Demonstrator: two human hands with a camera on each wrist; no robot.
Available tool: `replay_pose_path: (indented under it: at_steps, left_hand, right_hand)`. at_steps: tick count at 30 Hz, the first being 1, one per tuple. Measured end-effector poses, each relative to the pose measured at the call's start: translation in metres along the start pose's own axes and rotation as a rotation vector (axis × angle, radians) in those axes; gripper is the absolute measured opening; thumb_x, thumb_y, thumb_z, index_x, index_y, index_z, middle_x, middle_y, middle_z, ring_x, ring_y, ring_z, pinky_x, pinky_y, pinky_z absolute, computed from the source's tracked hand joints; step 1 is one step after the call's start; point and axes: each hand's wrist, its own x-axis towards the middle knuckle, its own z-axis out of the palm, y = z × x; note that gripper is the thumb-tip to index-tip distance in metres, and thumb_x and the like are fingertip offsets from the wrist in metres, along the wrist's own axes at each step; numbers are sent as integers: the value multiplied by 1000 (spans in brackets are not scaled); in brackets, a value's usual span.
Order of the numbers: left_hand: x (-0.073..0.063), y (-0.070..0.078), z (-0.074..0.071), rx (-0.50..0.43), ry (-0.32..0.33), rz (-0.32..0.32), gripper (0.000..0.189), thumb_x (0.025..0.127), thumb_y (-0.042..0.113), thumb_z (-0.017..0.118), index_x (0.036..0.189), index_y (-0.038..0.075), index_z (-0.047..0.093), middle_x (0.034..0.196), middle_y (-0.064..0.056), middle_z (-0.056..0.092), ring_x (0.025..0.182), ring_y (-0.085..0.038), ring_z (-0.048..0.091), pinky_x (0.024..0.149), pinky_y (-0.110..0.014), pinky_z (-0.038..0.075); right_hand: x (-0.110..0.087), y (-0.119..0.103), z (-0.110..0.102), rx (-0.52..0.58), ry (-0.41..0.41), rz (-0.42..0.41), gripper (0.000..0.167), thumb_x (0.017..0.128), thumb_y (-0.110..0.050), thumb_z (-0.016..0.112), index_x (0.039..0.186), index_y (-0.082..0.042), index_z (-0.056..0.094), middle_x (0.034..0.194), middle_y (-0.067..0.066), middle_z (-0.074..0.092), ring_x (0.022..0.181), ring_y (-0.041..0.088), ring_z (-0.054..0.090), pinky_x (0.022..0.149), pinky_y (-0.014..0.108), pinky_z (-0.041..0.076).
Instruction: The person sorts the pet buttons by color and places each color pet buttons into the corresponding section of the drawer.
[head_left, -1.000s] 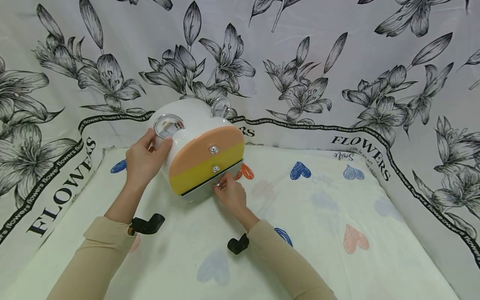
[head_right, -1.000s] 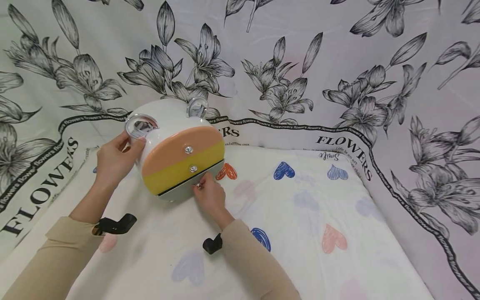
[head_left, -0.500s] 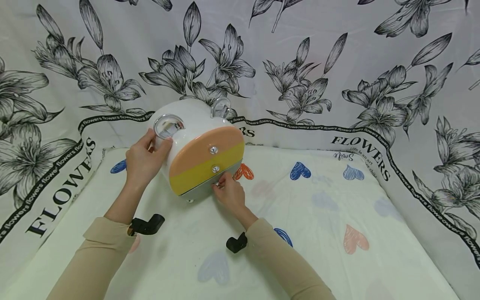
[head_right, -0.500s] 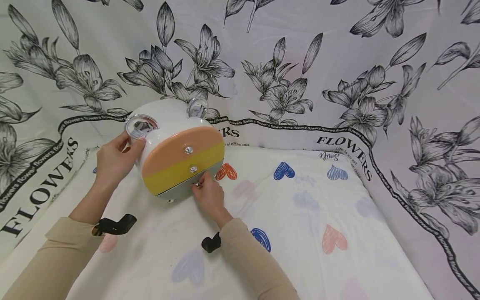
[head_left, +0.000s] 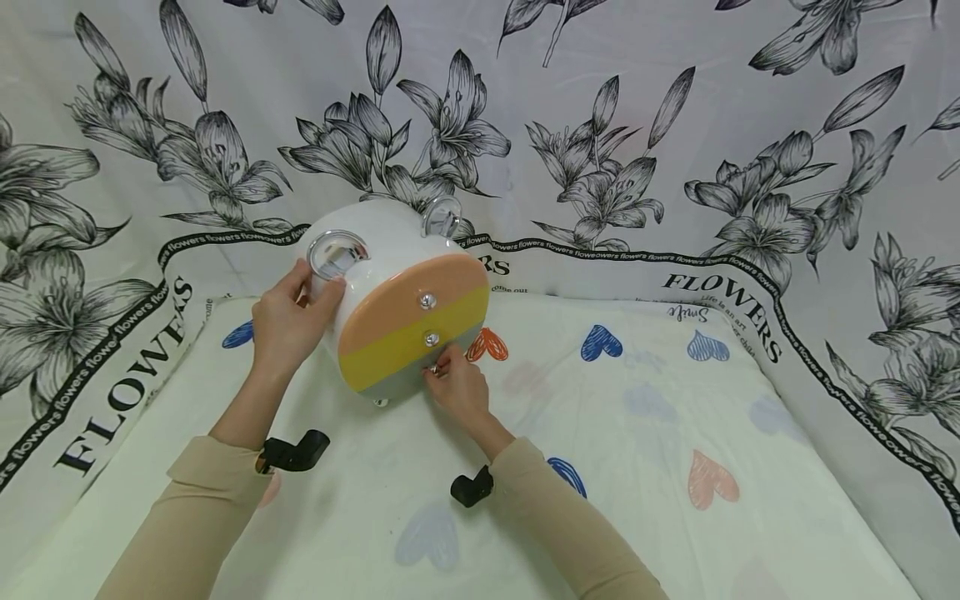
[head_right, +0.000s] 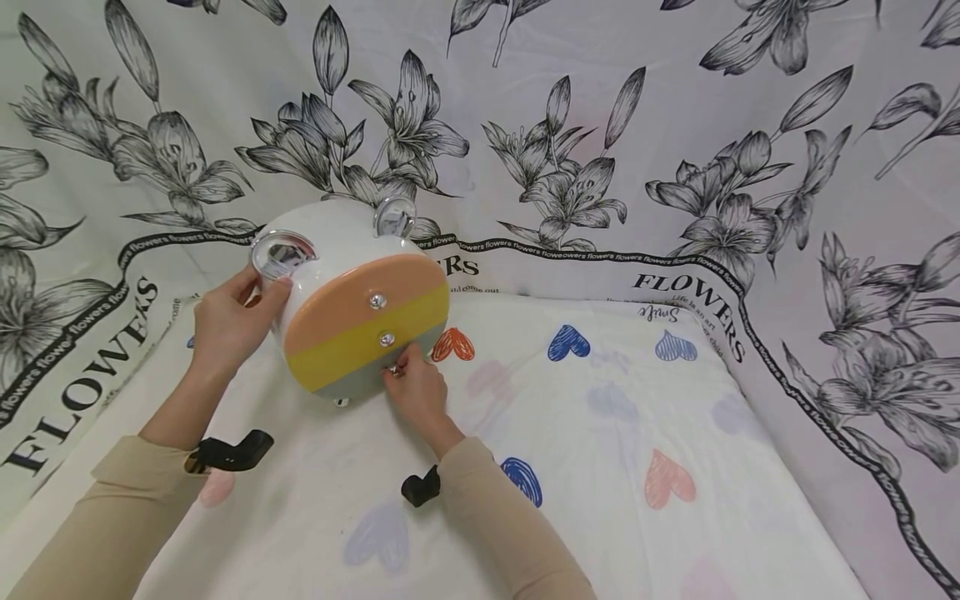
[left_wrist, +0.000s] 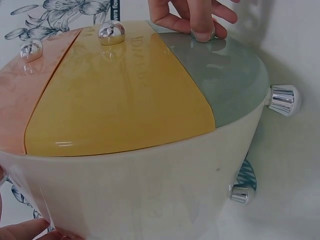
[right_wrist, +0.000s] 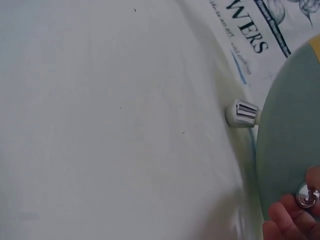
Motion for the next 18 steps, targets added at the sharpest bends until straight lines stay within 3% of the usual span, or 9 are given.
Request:
replay_pose_path:
  at_steps: [5, 9, 12, 18]
  left_hand:
    - [0, -1, 1, -6, 7, 14, 48, 87, 47, 53, 110, 5, 54, 110, -14, 56, 120, -30, 49, 90, -45, 47]
    - [0, -2, 0, -17, -11, 16, 52, 88, 45, 52, 124, 7, 52, 133, -12, 49, 126, -28, 43, 94, -47, 44]
    - [-1, -2, -1, -24, -20, 24, 54, 89, 43, 51, 130, 8, 49, 142, -9, 40, 130, -27, 38, 96, -49, 41]
    - [1, -5, -3, -25, -44, 44, 46, 89, 45, 50, 116, 7, 51, 127, -12, 51, 129, -24, 39, 99, -48, 39]
  right_hand:
    - [-4, 1, -7, 21, -65, -16, 21, 84, -31, 65, 93, -15, 54, 86, -6, 69, 70, 11, 64, 50, 20, 42]
    - [-8, 5, -19, 26, -142, -63, 22, 87, -30, 60, 104, -17, 57, 95, -4, 70, 75, 11, 66, 56, 21, 47]
    - [-10, 10, -30, 16, -175, -99, 26, 88, -29, 59, 111, -17, 58, 98, -2, 69, 75, 11, 66, 58, 21, 49]
    - [-11, 23, -56, 7, -166, -168, 27, 90, -26, 59, 112, -11, 59, 98, 1, 68, 74, 12, 65, 61, 22, 50]
